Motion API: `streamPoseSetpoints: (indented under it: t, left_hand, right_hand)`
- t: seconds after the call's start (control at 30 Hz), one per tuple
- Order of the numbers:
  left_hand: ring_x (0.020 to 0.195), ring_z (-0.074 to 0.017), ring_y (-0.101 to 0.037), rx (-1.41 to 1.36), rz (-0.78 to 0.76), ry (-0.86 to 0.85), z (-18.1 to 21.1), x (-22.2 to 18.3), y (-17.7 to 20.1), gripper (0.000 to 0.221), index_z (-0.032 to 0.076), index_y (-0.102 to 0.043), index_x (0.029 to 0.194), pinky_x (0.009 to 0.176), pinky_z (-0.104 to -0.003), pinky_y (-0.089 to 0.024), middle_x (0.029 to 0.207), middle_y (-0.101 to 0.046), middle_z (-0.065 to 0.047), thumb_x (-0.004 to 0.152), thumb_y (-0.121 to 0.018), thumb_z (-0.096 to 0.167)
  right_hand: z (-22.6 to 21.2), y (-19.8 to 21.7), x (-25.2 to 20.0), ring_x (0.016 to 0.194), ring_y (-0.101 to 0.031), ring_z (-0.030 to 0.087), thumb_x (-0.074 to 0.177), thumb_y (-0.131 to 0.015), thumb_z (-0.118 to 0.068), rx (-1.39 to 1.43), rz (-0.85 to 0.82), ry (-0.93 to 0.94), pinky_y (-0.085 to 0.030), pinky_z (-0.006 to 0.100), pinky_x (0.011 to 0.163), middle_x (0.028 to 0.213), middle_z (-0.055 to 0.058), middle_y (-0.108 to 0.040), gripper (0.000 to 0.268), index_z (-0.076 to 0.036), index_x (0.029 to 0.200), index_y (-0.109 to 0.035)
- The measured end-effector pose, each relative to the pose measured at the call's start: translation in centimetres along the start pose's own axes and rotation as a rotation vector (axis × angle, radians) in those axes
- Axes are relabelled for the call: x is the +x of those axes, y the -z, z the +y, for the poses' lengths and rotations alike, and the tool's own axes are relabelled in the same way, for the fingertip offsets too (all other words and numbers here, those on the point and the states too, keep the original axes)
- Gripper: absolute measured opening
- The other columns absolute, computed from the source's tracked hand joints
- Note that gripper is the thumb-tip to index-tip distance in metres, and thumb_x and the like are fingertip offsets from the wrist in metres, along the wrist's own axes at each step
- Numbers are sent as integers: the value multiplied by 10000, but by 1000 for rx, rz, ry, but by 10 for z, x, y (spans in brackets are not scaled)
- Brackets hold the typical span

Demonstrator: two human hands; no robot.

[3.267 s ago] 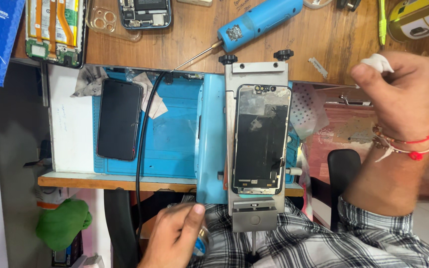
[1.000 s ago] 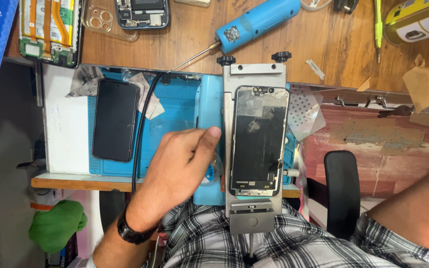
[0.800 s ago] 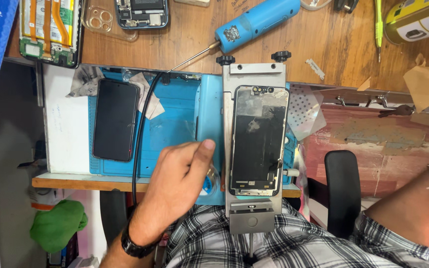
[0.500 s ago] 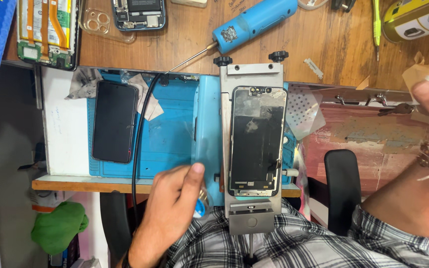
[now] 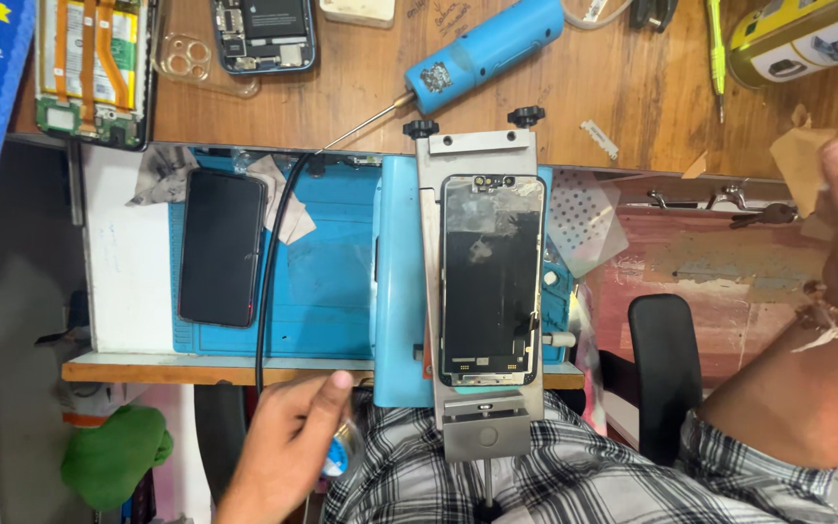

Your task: The person cleans the back of a smartphone using a cloth and a cleaning solution. They wipe the device's surface and edges, then briefly inspect the camera module area.

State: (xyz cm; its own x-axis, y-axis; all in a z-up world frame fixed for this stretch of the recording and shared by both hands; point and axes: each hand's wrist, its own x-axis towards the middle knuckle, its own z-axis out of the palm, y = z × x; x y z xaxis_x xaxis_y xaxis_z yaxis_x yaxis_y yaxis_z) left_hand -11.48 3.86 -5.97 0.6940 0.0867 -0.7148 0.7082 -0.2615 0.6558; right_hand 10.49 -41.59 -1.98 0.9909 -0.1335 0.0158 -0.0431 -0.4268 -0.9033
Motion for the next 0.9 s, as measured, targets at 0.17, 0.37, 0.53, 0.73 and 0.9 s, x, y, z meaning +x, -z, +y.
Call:
streamPoseSetpoints:
  t: [0.17, 0.37, 0.53, 0.73, 0.9]
  left_hand:
    - [479, -122, -614, -82, 108, 75, -26, -6, 31, 536, 1, -679, 672, 466, -311, -482, 525, -648, -37, 945, -566, 448]
    - [544, -139, -510, 78, 427, -139, 2, 21, 44, 523, -7, -671, 730, 514, -344, -415, 566, -569, -74, 1043, -544, 392]
    - [661, -382, -676, 444, 422, -388, 54, 87, 12, 433, 49, -742, 796, 645, -483, -506, 683, -711, -185, 1021, -537, 357]
    - [733, -436, -688, 733, 541, -567, 68, 121, -5, 397, 39, -740, 847, 688, -522, -541, 843, -717, -210, 1039, -563, 338]
    - [750, -443, -681, 652, 566, -618, 63, 127, 7, 377, 44, -746, 847, 701, -532, -539, 851, -723, -206, 1033, -567, 318]
  right_hand:
    - [0, -12, -15, 680, -527, 43, 1044, -795, -250, 154, -27, -41, -421, 206, 667, 849, -22, -619, 269, -45, 1119, -638]
    - [-14, -30, -46, 704, -547, 27, 1017, -757, -131, 260, -159, -11, -422, 188, 696, 874, -21, -641, 163, -23, 1094, -664]
    - [-15, -38, -71, 921, -629, 51, 1060, -703, -29, 80, -216, 52, -521, 222, 882, 1057, 17, -697, 130, 26, 1159, -641]
    - [7, -58, -93, 866, -651, 70, 1030, -644, -28, 108, -295, -15, -547, 233, 775, 972, 0, -689, 163, -6, 1191, -646]
    - [8, -61, -105, 839, -585, 64, 1005, -656, -3, -86, -298, 28, -494, 228, 727, 968, -2, -672, 204, -1, 1208, -659]
